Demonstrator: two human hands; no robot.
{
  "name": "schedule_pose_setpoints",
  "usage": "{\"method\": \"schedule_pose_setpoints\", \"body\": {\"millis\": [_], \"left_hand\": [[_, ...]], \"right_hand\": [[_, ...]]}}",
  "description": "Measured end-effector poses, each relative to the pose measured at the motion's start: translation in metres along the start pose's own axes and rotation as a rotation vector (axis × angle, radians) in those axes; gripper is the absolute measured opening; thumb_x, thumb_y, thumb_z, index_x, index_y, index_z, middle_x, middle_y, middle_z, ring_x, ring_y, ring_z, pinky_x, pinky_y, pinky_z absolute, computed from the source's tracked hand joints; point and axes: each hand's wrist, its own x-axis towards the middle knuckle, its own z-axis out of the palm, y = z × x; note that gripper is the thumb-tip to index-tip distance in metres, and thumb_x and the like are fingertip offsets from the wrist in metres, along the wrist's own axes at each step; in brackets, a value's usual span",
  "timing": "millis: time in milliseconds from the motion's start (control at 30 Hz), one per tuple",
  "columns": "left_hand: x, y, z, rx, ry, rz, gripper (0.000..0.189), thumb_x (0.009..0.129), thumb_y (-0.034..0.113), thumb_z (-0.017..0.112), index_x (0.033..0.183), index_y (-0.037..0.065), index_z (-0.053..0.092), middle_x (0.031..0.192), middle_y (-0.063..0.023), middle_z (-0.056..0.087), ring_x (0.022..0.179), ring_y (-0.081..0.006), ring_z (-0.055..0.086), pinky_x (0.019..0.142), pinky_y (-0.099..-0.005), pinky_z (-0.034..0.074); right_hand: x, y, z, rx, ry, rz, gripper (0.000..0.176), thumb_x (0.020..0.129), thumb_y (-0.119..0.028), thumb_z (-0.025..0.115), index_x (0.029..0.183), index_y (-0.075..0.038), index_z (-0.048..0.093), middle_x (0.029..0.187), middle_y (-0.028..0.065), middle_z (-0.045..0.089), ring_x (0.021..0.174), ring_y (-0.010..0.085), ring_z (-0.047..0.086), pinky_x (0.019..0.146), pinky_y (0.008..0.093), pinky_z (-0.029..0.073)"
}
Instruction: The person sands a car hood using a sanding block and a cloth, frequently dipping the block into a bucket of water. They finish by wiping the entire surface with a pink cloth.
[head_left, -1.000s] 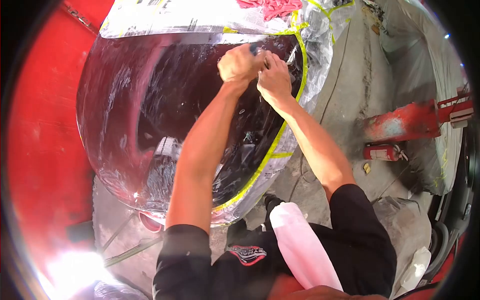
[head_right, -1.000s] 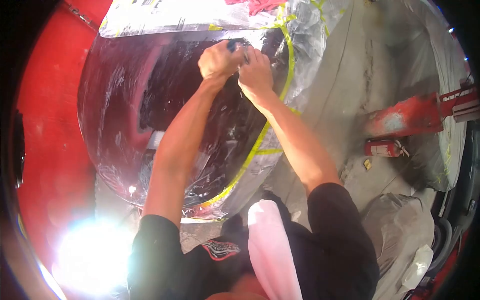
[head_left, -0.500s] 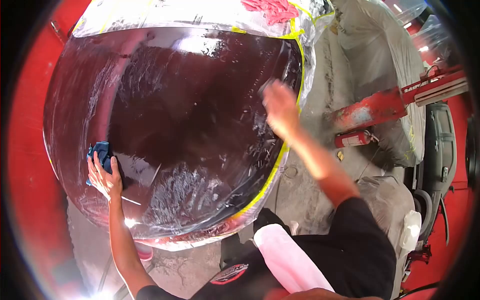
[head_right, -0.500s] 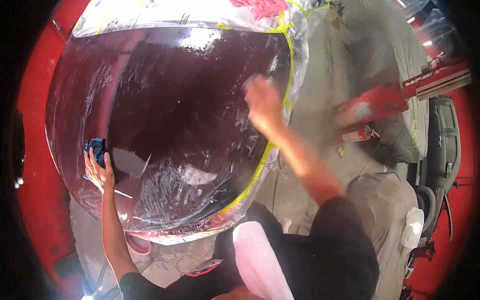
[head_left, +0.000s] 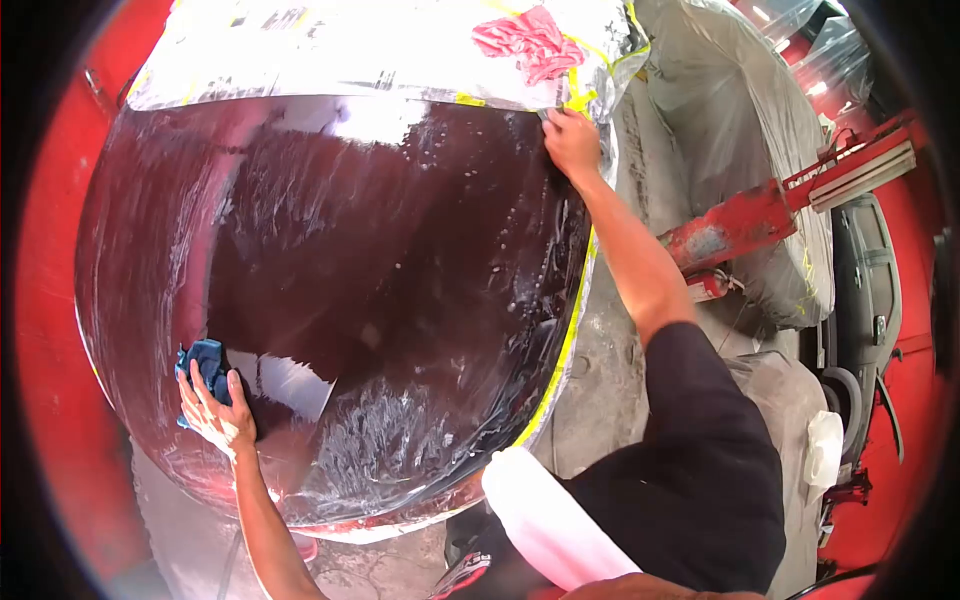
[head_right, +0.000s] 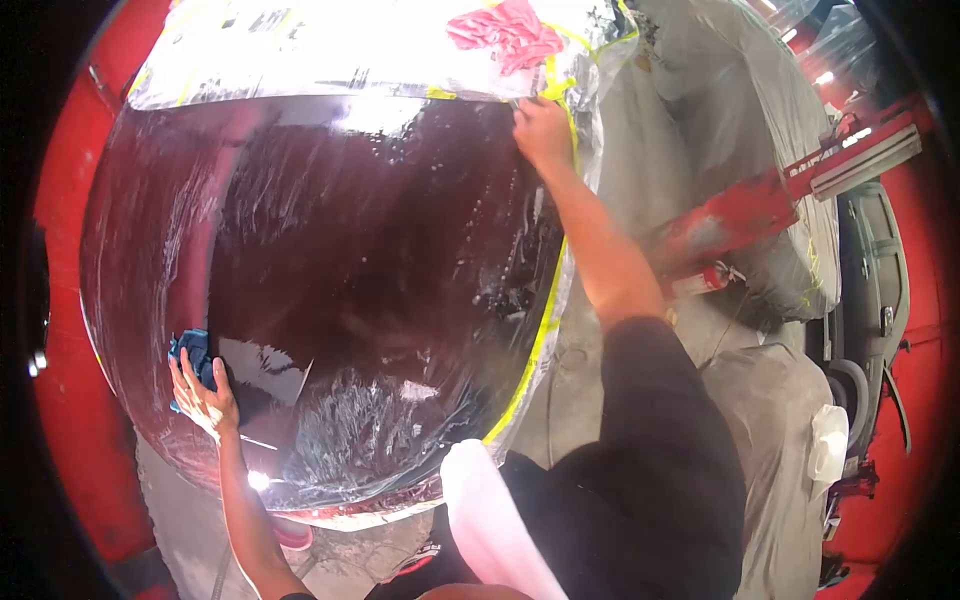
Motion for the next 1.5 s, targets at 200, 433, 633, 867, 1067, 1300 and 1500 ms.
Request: {"method": "schedule_pose_setpoints", "body": {"millis": [200,433,633,867,1067,1300,1500], "left_hand": [[-0.001,-0.006,0.004,-0.011,0.032,0.015,0.064,0.094,0.046,0.063,0.148,0.014,0.050,0.154,-0.0168,0.044,0.138,-0.0373,0.044,0.113,-0.0532,0.032],[0.003,-0.005,0.001,-0.009,0.017,0.023,0.064,0.095,0.048,0.062,0.148,0.015,0.049,0.154,-0.0170,0.044,0.136,-0.0385,0.046,0.113,-0.0535,0.032],[-0.001,-0.009,0.006,-0.017,0.021,0.014,0.067,0.092,0.049,0.065,0.147,0.015,0.050,0.153,-0.0181,0.044,0.137,-0.0381,0.045,0.112,-0.0531,0.033],[0.002,-0.003,0.000,-0.021,0.041,0.003,0.068,0.091,0.051,0.065,0.148,0.017,0.050,0.151,-0.0187,0.046,0.136,-0.0391,0.046,0.113,-0.0536,0.033],[0.002,-0.002,0.000,-0.053,0.076,0.018,0.069,0.090,0.054,0.065,0.146,0.016,0.051,0.152,-0.0170,0.046,0.137,-0.0368,0.046,0.112,-0.0558,0.033],[0.003,0.003,-0.005,-0.030,0.037,-0.032,0.069,0.089,0.054,0.066,0.145,0.016,0.053,0.151,-0.0186,0.046,0.136,-0.0381,0.046,0.112,-0.0550,0.033],[0.004,0.006,-0.008,-0.024,0.040,-0.053,0.070,0.089,0.057,0.065,0.145,0.017,0.053,0.151,-0.0175,0.047,0.137,-0.0371,0.046,0.114,-0.0530,0.031]], "right_hand": [[-0.096,-0.064,-0.028,0.107,0.121,-0.092,0.016,0.081,-0.010,0.068,0.096,-0.008,0.072,0.118,0.0183,0.067,0.105,0.0393,0.064,0.090,0.0498,0.052],[-0.027,-0.043,-0.014,-0.046,-0.009,0.114,0.010,0.083,-0.010,0.066,0.092,-0.007,0.070,0.112,0.0218,0.066,0.100,0.0390,0.064,0.083,0.0504,0.052],[-0.078,-0.113,-0.038,-0.060,-0.165,0.007,0.027,0.089,-0.017,0.068,0.115,-0.011,0.073,0.122,0.0197,0.067,0.110,0.0375,0.065,0.095,0.0448,0.054],[-0.123,-0.184,-0.021,0.040,0.128,-0.095,0.015,0.076,-0.004,0.066,0.090,-0.007,0.062,0.101,0.0188,0.064,0.091,0.0394,0.062,0.081,0.0524,0.049],[-0.050,-0.132,0.018,0.076,0.073,0.007,0.023,0.087,-0.011,0.064,0.108,-0.005,0.069,0.114,0.0214,0.067,0.108,0.0412,0.061,0.096,0.0492,0.049],[-0.180,-0.266,-0.018,0.287,0.021,-0.137,0.024,0.090,-0.007,0.064,0.112,-0.001,0.067,0.113,0.0202,0.065,0.104,0.0381,0.062,0.093,0.0484,0.051],[-0.046,-0.179,0.045,0.038,0.109,-0.101,0.027,0.083,-0.009,0.065,0.110,-0.006,0.066,0.119,0.0233,0.061,0.110,0.0393,0.059,0.091,0.0488,0.050]]}}
